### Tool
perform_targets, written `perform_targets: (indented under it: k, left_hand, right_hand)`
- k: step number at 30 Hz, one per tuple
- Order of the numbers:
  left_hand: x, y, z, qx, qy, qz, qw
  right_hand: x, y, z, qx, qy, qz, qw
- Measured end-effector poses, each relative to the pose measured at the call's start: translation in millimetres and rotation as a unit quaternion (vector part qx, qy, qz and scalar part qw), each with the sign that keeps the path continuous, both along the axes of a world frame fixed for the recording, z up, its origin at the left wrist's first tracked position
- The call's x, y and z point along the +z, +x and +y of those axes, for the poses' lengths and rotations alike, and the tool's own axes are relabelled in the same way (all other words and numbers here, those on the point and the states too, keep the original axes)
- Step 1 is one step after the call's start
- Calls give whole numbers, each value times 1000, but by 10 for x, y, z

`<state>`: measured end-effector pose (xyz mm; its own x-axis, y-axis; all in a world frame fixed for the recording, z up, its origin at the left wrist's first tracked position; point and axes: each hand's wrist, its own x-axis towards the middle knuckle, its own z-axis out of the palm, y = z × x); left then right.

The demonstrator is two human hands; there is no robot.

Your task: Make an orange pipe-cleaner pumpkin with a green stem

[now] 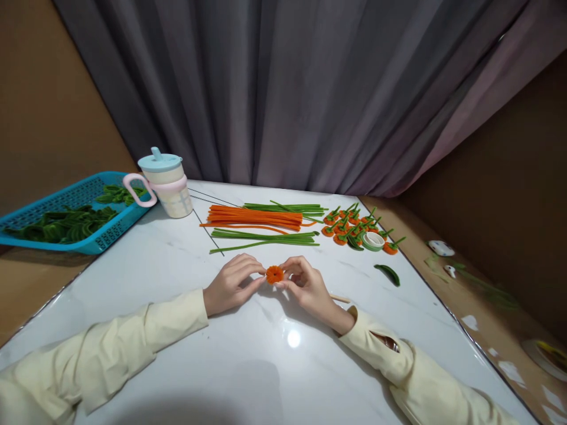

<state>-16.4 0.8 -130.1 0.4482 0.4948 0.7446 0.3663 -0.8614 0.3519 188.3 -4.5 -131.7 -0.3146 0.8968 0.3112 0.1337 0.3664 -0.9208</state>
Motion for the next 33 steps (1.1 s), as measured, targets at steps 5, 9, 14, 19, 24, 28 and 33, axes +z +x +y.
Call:
perform_targets:
  k: [5,9,14,19,24,28,33]
  left_hand:
    - [5,2,-3,16,-5,-30,999]
    - [-2,2,-18,29,-24,-40,999]
    - [1,9,-36,24,-73,-52,996]
    - [6,14,-34,33,-89,-61,994]
    - [8,23,-39,18,-80,-62,995]
    - [19,27,-48,2,-84,-60,995]
    - [27,29,-55,-8,-95,-51,994]
  right_hand:
    - [-21,18,14,12,-40,63,997]
    - [-14,17,12,9,-60,69,996]
    - [-7,14,0,7,-53,65,996]
    - [-25,18,3,1,-41,63,997]
    - [-43,45,10,-14,9,6,1000]
    - [-39,68,15,-17,54,-30,998]
    - [-29,73,14,-20,85,-60,994]
